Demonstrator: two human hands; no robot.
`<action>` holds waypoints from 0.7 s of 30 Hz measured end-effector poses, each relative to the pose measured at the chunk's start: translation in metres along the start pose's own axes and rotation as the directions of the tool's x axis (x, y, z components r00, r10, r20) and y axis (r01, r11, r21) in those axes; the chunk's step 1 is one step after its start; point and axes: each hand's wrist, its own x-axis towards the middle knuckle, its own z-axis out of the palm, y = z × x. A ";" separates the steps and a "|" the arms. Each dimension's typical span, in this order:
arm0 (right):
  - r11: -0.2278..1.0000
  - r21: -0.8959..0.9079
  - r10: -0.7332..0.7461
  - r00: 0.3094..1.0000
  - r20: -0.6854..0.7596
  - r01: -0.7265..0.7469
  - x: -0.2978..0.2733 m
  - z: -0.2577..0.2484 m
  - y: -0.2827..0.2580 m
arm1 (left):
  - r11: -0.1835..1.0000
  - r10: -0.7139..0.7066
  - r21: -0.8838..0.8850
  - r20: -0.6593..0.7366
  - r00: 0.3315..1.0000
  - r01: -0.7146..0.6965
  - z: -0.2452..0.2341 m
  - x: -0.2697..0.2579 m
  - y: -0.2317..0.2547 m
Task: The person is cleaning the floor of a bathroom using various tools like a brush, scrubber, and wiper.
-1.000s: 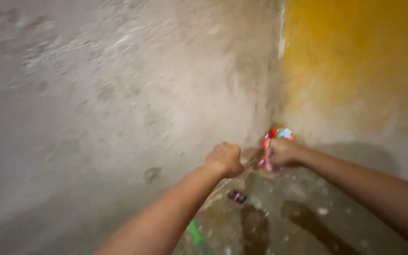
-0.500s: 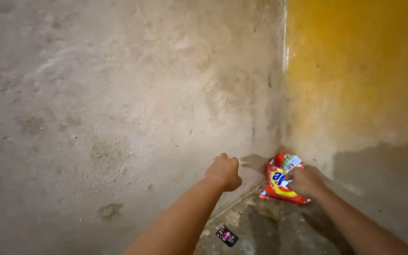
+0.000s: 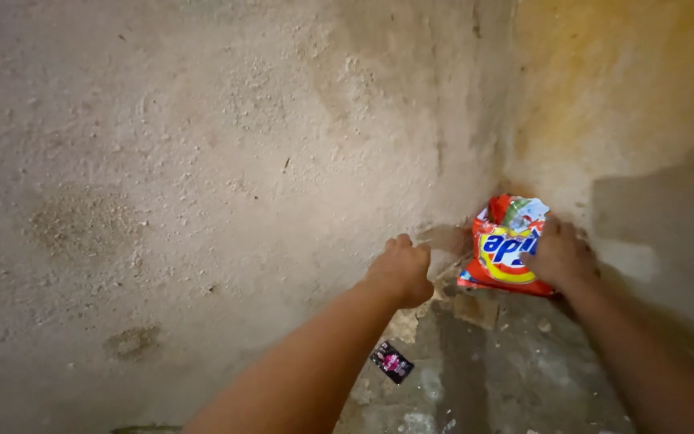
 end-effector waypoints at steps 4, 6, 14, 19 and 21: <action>0.965 0.256 -0.028 0.992 -0.120 0.058 0.024 0.062 0.032 | 0.997 -0.057 -0.043 0.050 0.997 0.059 0.002 -0.011 -0.003; 0.801 0.598 0.143 0.963 -0.229 0.024 0.020 0.059 0.030 | 0.996 -0.055 -0.071 0.027 0.998 0.057 0.011 -0.013 -0.008; 0.842 0.538 0.129 0.980 -0.151 -0.028 -0.008 0.058 0.025 | 0.992 -0.090 -0.083 0.054 0.994 0.094 0.022 -0.043 -0.007; 0.843 0.532 0.109 0.942 -0.317 0.081 -0.049 0.054 -0.015 | 0.987 -0.137 -0.078 0.016 0.990 0.138 -0.001 -0.079 -0.007; 0.713 0.700 0.178 0.972 -0.156 -0.018 -0.077 0.051 -0.037 | 0.994 -0.113 -0.016 -0.081 0.990 0.112 -0.005 -0.103 -0.010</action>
